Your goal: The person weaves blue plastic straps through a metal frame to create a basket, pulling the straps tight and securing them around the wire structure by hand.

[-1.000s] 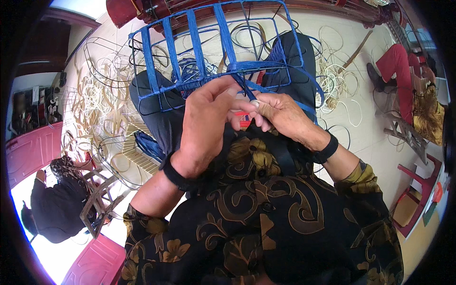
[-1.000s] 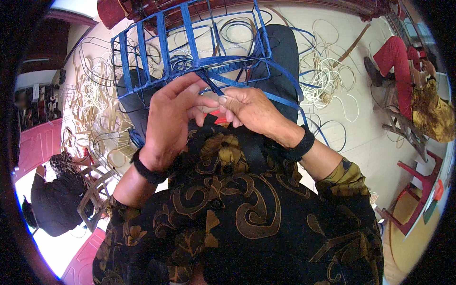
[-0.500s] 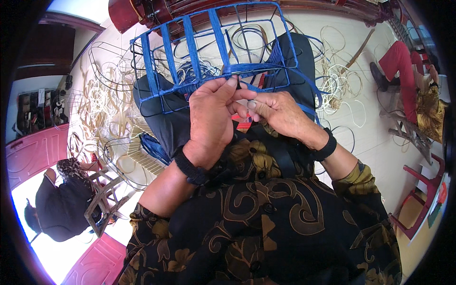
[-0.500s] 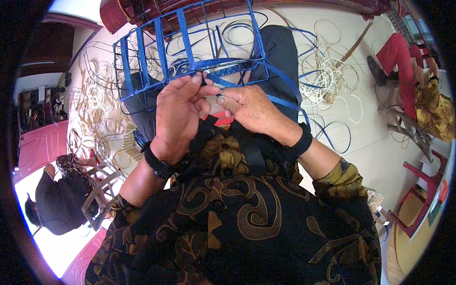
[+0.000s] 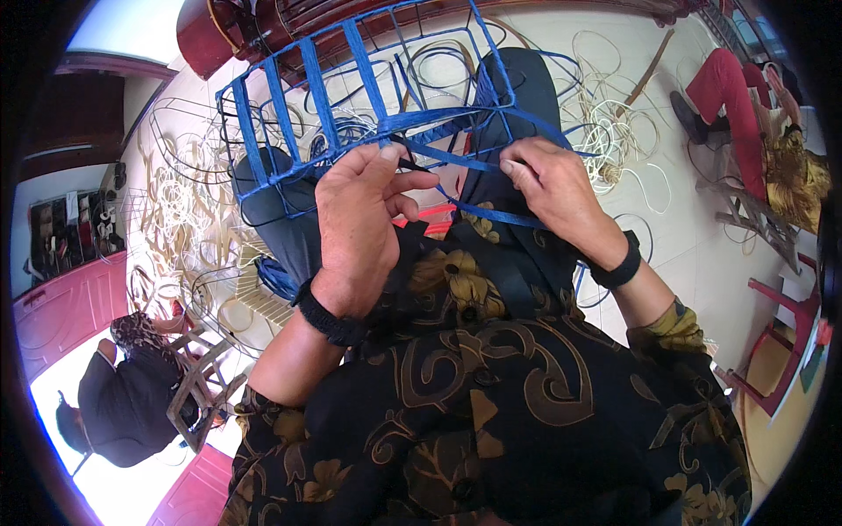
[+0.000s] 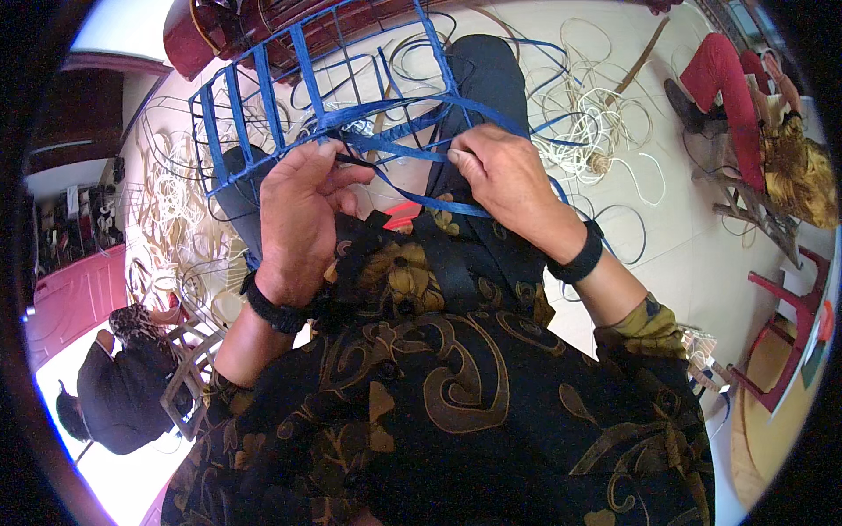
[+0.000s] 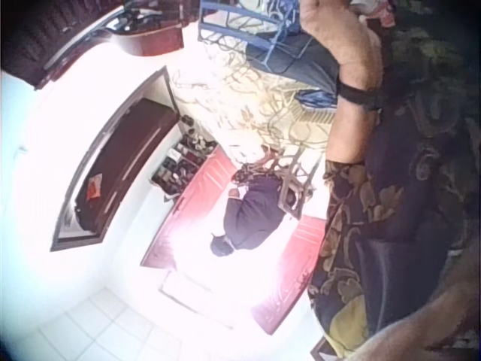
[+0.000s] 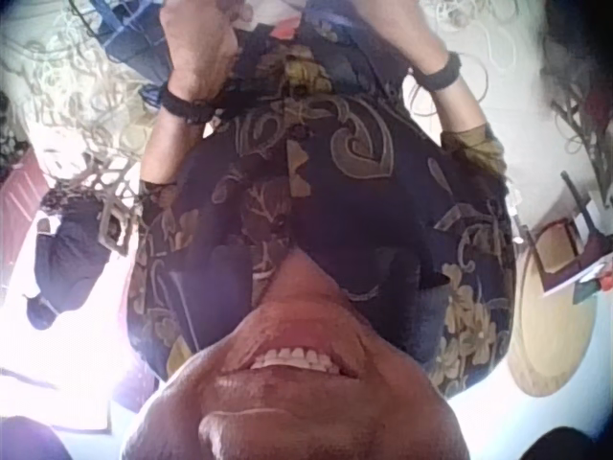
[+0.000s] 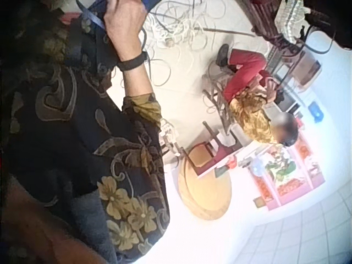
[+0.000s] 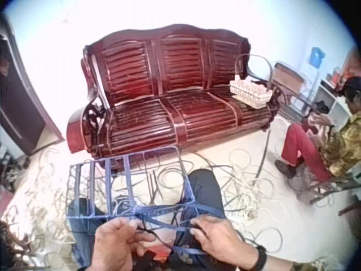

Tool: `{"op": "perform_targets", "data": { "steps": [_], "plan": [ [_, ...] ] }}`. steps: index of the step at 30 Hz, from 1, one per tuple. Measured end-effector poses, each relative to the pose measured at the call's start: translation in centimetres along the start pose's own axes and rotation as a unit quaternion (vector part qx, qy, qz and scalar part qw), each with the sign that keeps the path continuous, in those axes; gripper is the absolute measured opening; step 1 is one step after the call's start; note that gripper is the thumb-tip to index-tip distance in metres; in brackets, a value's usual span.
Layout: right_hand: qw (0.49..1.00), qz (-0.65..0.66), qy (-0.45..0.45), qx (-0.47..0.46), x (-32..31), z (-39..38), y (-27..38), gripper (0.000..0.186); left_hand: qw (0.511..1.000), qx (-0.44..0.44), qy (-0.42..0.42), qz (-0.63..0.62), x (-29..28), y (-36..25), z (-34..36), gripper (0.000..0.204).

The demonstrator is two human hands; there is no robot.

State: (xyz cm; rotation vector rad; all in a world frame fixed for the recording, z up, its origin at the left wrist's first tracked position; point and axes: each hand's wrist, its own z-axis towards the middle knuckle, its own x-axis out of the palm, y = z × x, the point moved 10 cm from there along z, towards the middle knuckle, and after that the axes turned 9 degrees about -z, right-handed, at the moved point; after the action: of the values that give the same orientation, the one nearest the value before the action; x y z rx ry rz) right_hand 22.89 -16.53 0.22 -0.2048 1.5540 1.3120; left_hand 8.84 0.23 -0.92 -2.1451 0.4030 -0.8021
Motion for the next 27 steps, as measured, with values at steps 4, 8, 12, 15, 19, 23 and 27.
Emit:
{"op": "perform_targets", "data": {
  "steps": [4, 8, 12, 15, 19, 23, 27],
  "plan": [
    [0.996, -0.075, -0.038, -0.008, 2.2, -1.0, -0.6, 0.019, 0.999, 0.012, 0.010, 0.052, 0.0, -0.4, 0.0, 0.016],
    [0.995, 0.019, 0.091, 0.031, 2.8, -2.1, -2.3, 0.024, 1.000, 0.007, 0.020, 0.010, -0.2, -0.4, 0.0, 0.015],
    [0.971, -0.012, 0.082, 0.224, -3.1, -13.7, -15.7, 0.032, 0.999, -0.001, 0.039, -0.036, -0.1, -0.2, 0.0, 0.015],
    [0.876, -0.294, 0.145, 0.355, -9.8, -32.9, -30.2, 0.041, 0.999, -0.010, 0.045, -0.015, 0.6, 0.1, 0.0, 0.016],
    [0.651, -0.498, 0.239, 0.521, -24.6, -57.7, -34.8, 0.049, 0.997, -0.030, 0.057, -0.035, -0.6, 0.3, 0.5, 0.018],
    [0.733, -0.395, 0.217, 0.510, -19.1, -45.9, -30.4, 0.042, 0.998, -0.010, 0.060, -0.004, 0.1, 0.2, -0.2, 0.018],
    [0.985, -0.042, 0.084, 0.141, -7.1, -14.9, -10.2, 0.033, 0.997, -0.011, 0.073, 0.022, 0.1, 0.0, 0.0, 0.018]
  ]
}}
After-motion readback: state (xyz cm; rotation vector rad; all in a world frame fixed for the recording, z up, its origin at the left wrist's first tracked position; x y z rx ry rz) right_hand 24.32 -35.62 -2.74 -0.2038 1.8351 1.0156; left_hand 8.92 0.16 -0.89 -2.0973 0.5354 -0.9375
